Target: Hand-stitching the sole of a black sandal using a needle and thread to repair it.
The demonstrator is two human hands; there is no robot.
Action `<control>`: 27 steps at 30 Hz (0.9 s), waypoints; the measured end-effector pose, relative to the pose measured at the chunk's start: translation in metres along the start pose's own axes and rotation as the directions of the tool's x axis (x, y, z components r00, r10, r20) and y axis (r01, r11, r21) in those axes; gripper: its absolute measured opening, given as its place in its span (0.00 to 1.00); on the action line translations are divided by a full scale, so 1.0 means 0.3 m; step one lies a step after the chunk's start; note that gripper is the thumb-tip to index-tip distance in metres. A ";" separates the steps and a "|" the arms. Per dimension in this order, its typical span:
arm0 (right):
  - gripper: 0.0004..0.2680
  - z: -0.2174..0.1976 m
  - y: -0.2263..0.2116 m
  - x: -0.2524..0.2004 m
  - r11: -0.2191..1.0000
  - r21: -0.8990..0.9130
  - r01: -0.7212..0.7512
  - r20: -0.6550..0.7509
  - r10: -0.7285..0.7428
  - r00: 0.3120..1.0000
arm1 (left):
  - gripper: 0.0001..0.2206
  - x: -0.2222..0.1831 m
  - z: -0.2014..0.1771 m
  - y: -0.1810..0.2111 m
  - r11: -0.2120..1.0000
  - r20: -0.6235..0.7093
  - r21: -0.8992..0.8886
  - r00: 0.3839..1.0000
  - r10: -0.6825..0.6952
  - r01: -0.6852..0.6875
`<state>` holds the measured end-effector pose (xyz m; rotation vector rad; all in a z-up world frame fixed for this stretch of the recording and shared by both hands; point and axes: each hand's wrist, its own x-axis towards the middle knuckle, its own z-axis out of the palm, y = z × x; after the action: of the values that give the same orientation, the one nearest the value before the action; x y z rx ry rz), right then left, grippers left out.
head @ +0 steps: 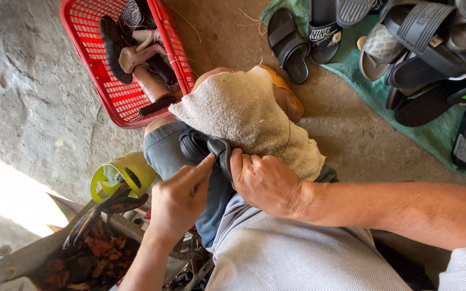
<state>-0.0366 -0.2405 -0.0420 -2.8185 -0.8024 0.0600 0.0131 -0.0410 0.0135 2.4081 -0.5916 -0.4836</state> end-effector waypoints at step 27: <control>0.29 -0.078 -0.146 0.026 0.995 -0.041 -0.086 -0.054 0.083 0.995 | 0.08 -0.106 -0.023 -0.049 0.998 0.080 -0.012 0.995 -0.061 0.062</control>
<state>-0.0502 -0.2046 -0.0098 -2.8812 -0.6809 -0.0188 -0.0058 -0.0110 0.0157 2.4083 -0.5482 -0.6106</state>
